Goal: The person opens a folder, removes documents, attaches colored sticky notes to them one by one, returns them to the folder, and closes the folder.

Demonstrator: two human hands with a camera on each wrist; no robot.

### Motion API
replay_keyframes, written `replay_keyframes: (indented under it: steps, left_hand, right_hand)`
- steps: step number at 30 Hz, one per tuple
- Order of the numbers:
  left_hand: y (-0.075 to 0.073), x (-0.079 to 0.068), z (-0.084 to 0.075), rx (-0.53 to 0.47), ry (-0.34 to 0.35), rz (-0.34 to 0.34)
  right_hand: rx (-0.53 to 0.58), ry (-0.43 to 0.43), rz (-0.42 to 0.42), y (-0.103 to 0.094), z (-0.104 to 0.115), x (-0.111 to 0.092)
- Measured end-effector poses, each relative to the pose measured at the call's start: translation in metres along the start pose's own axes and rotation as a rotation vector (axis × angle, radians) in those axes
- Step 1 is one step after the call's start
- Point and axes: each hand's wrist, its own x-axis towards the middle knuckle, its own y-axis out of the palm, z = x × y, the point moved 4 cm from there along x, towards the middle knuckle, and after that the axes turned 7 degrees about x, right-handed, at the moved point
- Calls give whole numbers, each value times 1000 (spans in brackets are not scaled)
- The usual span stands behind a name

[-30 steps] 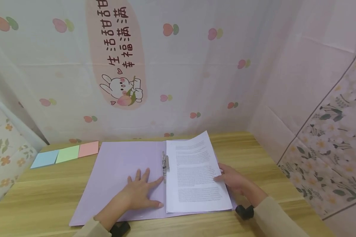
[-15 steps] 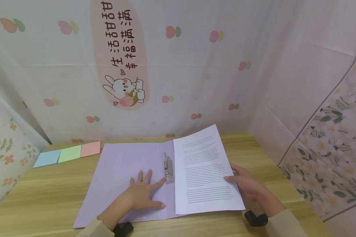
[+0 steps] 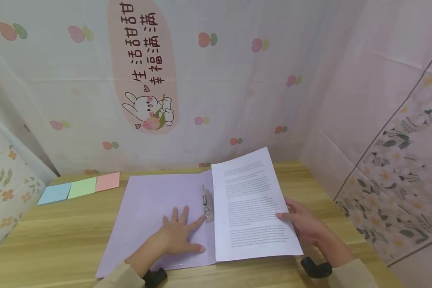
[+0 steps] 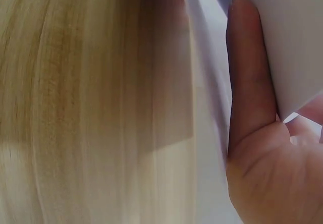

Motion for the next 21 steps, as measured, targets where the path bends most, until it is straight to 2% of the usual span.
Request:
replay_keyframes:
  steps: [7,12,17,21]
  left_hand:
    - [2,3,-12,-36,36,-19]
    - [-1,3,-14,-78,11,-66]
    - [-7,2,-10,-201,-7,-172]
    - [-10,4,-6,-329,-5,-272]
  right_hand:
    - [4,5,-22,6,0,3]
    - [24,5,-25,15,-4,8]
    - [34,15,-51,20,-6,9]
    - [49,3,-27,24,-7,12]
